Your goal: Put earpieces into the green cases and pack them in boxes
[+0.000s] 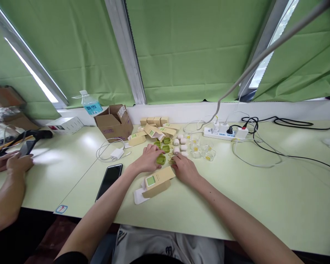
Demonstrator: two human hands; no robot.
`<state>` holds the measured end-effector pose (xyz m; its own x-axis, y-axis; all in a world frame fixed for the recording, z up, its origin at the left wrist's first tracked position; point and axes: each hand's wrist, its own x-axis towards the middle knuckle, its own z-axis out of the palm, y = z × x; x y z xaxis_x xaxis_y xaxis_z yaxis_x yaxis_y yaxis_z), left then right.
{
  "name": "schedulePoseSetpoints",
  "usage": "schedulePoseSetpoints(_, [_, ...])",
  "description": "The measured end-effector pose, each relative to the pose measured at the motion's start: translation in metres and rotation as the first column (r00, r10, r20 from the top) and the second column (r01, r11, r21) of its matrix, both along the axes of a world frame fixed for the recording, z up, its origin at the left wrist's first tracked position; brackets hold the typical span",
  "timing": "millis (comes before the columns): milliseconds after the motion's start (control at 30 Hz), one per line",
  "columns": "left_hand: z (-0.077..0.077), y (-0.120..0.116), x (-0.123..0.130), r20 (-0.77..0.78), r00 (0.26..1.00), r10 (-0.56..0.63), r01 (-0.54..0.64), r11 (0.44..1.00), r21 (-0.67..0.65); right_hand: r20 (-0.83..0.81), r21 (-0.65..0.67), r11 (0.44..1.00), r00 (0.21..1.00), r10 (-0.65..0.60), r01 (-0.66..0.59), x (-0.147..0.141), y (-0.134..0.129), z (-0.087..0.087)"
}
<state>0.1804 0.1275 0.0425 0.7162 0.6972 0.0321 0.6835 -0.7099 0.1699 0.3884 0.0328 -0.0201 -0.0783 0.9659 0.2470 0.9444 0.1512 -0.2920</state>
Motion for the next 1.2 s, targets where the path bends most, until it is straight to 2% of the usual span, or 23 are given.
schedulePoseSetpoints(133, [-0.011,0.005,0.010,0.004,1.000,-0.017,0.017,0.998,0.055,-0.013,0.009,1.000,0.999,-0.030,0.030,-0.005,0.005,-0.001])
schedulePoseSetpoints(233, [-0.007,0.006,0.015,0.180,0.983,-0.022,0.009,0.997,0.076,-0.016,0.022,0.999,0.999,-0.030,0.030,-0.008,0.004,-0.001])
schedulePoseSetpoints(367, [0.002,-0.002,0.026,0.466,0.885,0.014,-0.027,0.999,0.023,-0.040,0.040,0.999,0.999,-0.029,0.030,-0.008,0.000,-0.002])
schedulePoseSetpoints(467, [0.002,-0.009,0.030,0.596,0.803,0.021,-0.030,1.000,0.005,-0.082,0.048,0.997,0.996,-0.047,0.052,-0.001,-0.003,0.001])
schedulePoseSetpoints(567, [-0.002,-0.011,0.027,0.662,0.749,0.022,-0.011,1.000,-0.020,-0.267,0.167,0.983,0.963,-0.025,0.072,0.010,-0.007,0.010])
schedulePoseSetpoints(667, [-0.004,-0.014,0.021,0.697,0.715,0.053,0.043,0.992,-0.120,-0.482,0.409,0.907,0.867,0.124,0.098,0.018,-0.014,0.024])
schedulePoseSetpoints(800, [0.003,-0.025,0.017,0.707,0.707,0.020,0.173,0.964,-0.200,-0.448,0.626,0.778,0.843,0.299,0.056,0.016,-0.024,0.040])
schedulePoseSetpoints(933, [0.009,-0.037,0.020,0.744,0.667,0.044,0.308,0.892,-0.330,-0.352,0.695,0.718,0.854,0.383,-0.036,0.010,-0.030,0.049])
schedulePoseSetpoints(1067, [0.007,-0.041,0.022,0.811,0.565,0.152,0.464,0.755,-0.464,-0.312,0.717,0.692,0.849,0.426,-0.085,0.009,-0.034,0.052])
schedulePoseSetpoints(1200, [0.005,-0.035,0.021,0.848,0.495,0.191,0.582,0.651,-0.487,-0.281,0.716,0.688,0.855,0.436,-0.116,0.011,-0.036,0.054])
